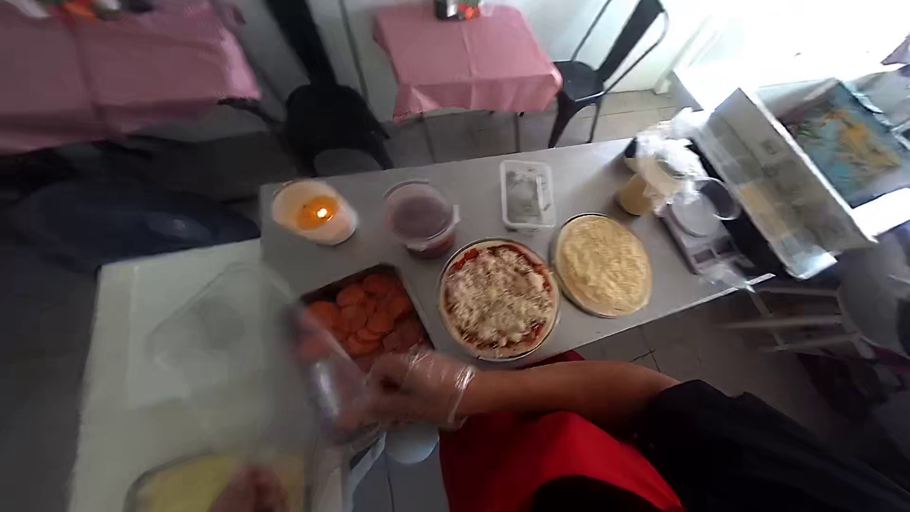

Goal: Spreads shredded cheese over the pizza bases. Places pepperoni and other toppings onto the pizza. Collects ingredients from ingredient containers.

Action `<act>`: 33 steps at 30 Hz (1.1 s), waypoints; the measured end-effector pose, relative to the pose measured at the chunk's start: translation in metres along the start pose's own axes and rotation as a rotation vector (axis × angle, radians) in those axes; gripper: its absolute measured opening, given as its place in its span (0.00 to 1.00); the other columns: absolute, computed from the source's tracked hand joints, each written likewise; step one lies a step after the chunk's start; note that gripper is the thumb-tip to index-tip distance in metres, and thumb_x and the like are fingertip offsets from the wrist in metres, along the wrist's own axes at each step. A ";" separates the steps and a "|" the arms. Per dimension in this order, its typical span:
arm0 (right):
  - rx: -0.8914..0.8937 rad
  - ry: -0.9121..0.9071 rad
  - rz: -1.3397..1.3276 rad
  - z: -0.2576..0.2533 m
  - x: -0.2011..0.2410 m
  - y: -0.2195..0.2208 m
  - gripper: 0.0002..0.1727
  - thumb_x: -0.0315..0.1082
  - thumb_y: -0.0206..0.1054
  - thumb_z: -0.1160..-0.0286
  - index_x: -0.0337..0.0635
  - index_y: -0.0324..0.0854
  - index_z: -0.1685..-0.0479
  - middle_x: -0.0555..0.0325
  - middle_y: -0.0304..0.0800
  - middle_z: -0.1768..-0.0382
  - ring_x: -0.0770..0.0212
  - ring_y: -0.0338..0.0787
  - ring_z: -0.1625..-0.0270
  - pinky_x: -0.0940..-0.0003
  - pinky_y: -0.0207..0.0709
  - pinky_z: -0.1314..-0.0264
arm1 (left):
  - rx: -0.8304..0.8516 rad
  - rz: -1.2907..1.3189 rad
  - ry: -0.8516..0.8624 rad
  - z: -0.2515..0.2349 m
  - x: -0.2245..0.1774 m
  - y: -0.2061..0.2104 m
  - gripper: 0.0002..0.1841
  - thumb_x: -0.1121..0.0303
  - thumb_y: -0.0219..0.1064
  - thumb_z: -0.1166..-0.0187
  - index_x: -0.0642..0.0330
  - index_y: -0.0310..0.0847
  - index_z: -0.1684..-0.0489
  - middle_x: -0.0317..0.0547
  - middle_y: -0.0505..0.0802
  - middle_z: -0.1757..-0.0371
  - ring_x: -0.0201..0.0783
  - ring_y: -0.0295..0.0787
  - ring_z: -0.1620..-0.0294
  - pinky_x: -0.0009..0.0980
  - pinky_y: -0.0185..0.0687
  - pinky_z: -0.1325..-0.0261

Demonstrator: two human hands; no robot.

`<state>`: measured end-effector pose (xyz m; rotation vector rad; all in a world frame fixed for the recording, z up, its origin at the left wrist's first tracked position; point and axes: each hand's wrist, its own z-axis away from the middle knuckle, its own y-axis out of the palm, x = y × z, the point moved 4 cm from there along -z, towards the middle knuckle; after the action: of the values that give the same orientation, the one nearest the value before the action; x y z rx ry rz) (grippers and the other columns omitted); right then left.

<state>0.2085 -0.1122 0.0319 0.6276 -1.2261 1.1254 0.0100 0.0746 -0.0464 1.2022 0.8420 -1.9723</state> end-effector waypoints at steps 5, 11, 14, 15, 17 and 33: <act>-0.092 0.007 0.360 -0.020 -0.023 -0.023 0.13 0.34 0.64 0.15 0.38 0.89 0.43 0.47 0.94 0.48 0.53 0.93 0.47 0.50 0.85 0.37 | -0.616 -0.158 -0.138 0.014 0.035 -0.094 0.22 0.63 0.49 0.05 0.74 0.74 0.27 0.56 0.86 0.42 0.31 0.80 0.52 0.29 0.76 0.42; 0.097 0.015 0.825 -0.052 -0.053 -0.009 0.17 0.34 0.66 0.18 0.42 0.88 0.34 0.43 0.91 0.37 0.44 0.88 0.31 0.43 0.76 0.23 | -0.607 -0.347 -0.416 -0.001 0.120 -0.135 0.24 0.60 0.51 0.06 0.74 0.79 0.31 0.69 0.86 0.34 0.56 0.84 0.34 0.50 0.74 0.27; 0.106 0.045 0.977 -0.068 -0.066 0.020 0.22 0.39 0.65 0.16 0.40 0.82 0.27 0.41 0.87 0.31 0.41 0.84 0.25 0.42 0.74 0.21 | -0.476 -0.568 -0.464 -0.012 0.134 -0.134 0.25 0.56 0.53 0.07 0.72 0.80 0.30 0.70 0.86 0.30 0.62 0.80 0.25 0.57 0.67 0.19; 0.087 0.018 0.998 -0.071 -0.067 0.027 0.22 0.38 0.65 0.17 0.39 0.81 0.27 0.40 0.86 0.31 0.40 0.84 0.26 0.42 0.75 0.23 | -0.485 -0.628 -0.480 -0.011 0.130 -0.132 0.27 0.53 0.53 0.07 0.72 0.79 0.29 0.71 0.85 0.28 0.64 0.77 0.22 0.59 0.64 0.18; 0.113 -0.032 0.997 -0.077 -0.070 0.041 0.22 0.36 0.65 0.18 0.39 0.81 0.27 0.40 0.86 0.30 0.41 0.83 0.25 0.43 0.74 0.21 | -0.555 -0.649 -0.448 -0.001 0.116 -0.129 0.29 0.52 0.55 0.08 0.73 0.76 0.25 0.73 0.83 0.27 0.65 0.75 0.20 0.59 0.63 0.17; 0.352 0.010 1.331 -0.108 -0.062 0.074 0.23 0.28 0.66 0.21 0.33 0.78 0.27 0.34 0.79 0.30 0.33 0.81 0.28 0.39 0.81 0.33 | 0.378 -1.299 -0.054 0.001 -0.022 0.096 0.12 0.71 0.67 0.21 0.67 0.88 0.46 0.64 0.89 0.40 0.62 0.87 0.36 0.58 0.85 0.41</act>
<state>0.1884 -0.0110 -0.0695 -0.0493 -1.4398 2.4656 0.0941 0.0238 -0.0431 0.7819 1.4803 -3.2760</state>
